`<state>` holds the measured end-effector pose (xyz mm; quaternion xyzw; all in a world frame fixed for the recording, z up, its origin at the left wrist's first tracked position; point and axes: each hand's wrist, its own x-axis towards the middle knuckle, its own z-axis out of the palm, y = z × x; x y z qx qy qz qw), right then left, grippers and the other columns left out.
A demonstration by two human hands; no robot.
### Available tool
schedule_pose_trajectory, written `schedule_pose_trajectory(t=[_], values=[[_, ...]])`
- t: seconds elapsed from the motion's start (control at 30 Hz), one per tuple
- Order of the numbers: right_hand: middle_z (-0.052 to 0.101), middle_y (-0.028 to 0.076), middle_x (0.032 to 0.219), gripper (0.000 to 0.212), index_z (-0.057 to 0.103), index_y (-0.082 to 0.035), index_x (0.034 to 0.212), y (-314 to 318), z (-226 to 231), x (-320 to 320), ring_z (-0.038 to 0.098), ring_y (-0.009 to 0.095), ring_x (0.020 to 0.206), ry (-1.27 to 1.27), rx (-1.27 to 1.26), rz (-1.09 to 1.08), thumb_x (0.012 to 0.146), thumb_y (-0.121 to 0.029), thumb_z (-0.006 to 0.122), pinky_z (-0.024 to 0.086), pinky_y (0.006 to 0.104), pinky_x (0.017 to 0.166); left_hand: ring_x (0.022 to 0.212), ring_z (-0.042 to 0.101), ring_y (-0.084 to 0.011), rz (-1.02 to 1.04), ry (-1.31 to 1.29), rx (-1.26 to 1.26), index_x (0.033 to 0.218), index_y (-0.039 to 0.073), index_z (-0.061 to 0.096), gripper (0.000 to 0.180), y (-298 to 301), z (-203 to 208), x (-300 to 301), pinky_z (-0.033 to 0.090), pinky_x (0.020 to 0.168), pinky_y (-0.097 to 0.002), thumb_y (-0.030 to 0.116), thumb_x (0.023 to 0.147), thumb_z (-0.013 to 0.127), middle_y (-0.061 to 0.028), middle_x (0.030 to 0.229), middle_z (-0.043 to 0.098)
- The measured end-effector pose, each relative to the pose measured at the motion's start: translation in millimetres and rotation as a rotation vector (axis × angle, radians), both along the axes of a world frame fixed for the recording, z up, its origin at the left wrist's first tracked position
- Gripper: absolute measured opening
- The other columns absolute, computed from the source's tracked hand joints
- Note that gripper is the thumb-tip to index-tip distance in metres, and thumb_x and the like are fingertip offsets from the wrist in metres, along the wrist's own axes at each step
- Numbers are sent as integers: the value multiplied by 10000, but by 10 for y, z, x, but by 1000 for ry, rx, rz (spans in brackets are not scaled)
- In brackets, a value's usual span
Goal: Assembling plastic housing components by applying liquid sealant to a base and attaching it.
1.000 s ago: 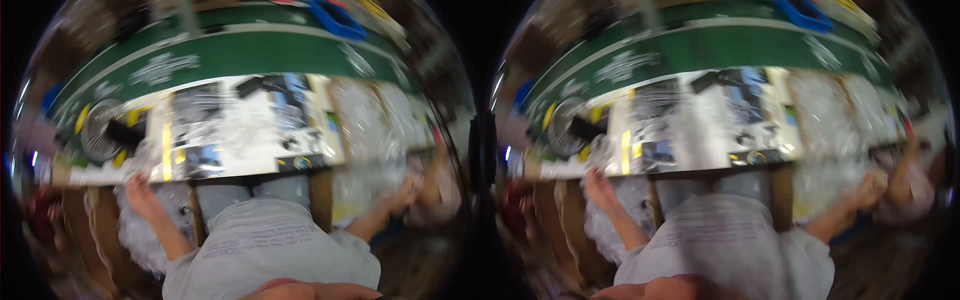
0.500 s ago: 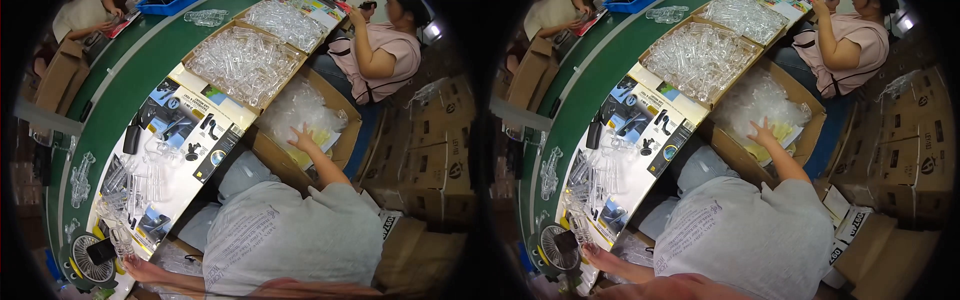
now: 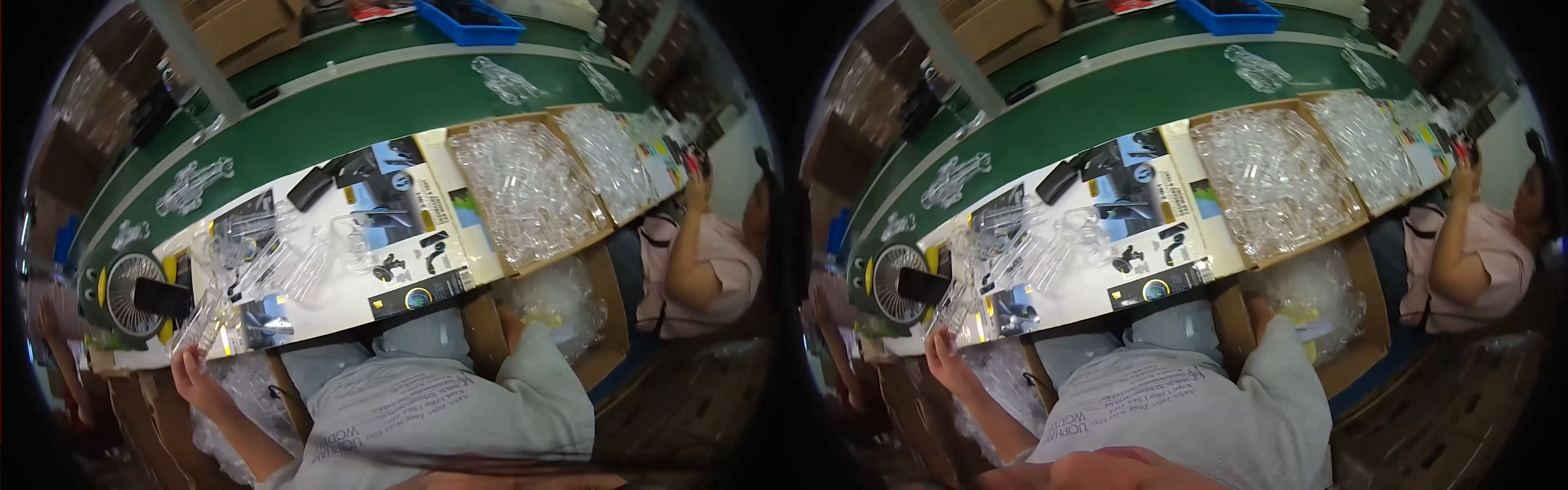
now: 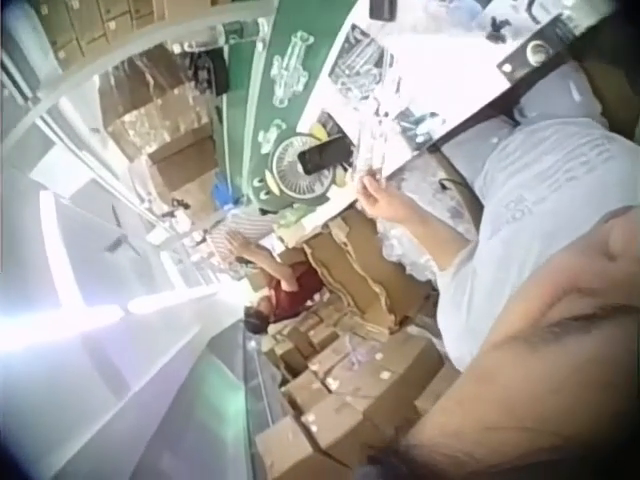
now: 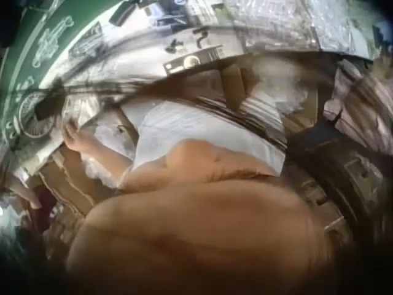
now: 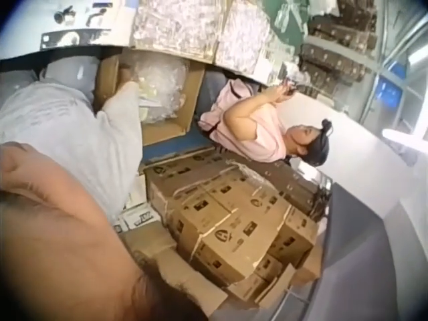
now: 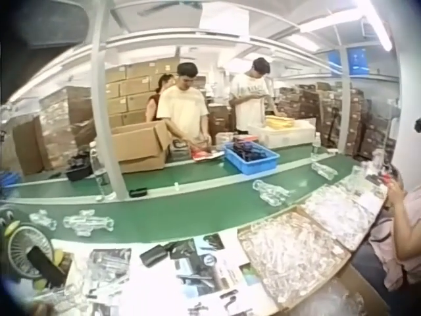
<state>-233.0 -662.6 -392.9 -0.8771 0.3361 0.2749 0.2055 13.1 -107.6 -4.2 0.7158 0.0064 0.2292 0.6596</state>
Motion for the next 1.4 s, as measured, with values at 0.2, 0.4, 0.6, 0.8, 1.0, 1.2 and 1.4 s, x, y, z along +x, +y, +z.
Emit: schedule_pose_trajectory(t=[0.2, 0.4, 0.6, 0.8, 1.0, 1.2, 1.4], values=[[474, 223, 1255, 636, 493, -55, 1233, -172, 286, -25, 448, 353, 1172, -77, 37, -99, 796, -516, 529, 379, 420, 957, 920, 481, -154, 91, -268, 315, 904, -15, 588, 84, -43, 172, -8, 378, 870, -281, 3, 834, 543, -58, 959, 511], [569, 223, 1108, 543, 545, -76, 1175, -82, 1628, -193, 544, 395, 1003, -167, -78, -44, 745, -395, 637, 442, 414, 869, 1094, 439, -207, 226, -430, 316, 892, -13, 590, 77, 144, 85, 149, 362, 931, -331, -7, 821, 561, -98, 1187, 422], [667, 117, 840, 212, 648, -4, 955, 483, 3191, -185, 642, 192, 769, -315, 679, -182, 821, -163, 608, 490, 284, 727, 1189, 415, -287, -122, -480, -296, 1000, -1, 560, 189, 328, 18, 464, 386, 979, -402, 116, 851, 565, -157, 1319, 391], [548, 105, 1142, 477, 492, 6, 1188, 1476, 3752, 1154, 544, 157, 991, -923, 742, -57, 752, -74, 669, 455, 272, 796, 1142, 443, -239, -407, -266, -898, 1240, 6, 426, 455, 472, -273, 452, 384, 981, -364, 151, 841, 590, -151, 1285, 435], [425, 135, 1321, 758, 361, -11, 1326, 1872, 3498, 2158, 452, 227, 1168, -968, 438, 257, 685, -153, 739, 372, 348, 963, 884, 566, -238, -510, -88, -1130, 1404, 169, 195, 754, 566, -352, 308, 485, 768, -349, 286, 807, 641, -101, 1190, 506], [513, 137, 1221, 602, 501, -10, 1173, 1962, 3515, 2259, 469, 253, 1153, -970, 419, 157, 652, -146, 769, 364, 349, 967, 864, 577, -210, -402, -74, -1004, 1405, 133, 183, 850, 873, -482, 182, 502, 716, -314, 341, 755, 689, -83, 1154, 509], [543, 110, 1162, 573, 557, -86, 1101, 2642, 4590, 2531, 485, 280, 1143, -1306, -126, 1045, 561, -68, 747, 357, 438, 973, 988, 516, -214, -493, -179, -1186, 1347, 30, 284, 775, 1036, -664, 241, 442, 880, -286, 243, 742, 720, -158, 1247, 464]])
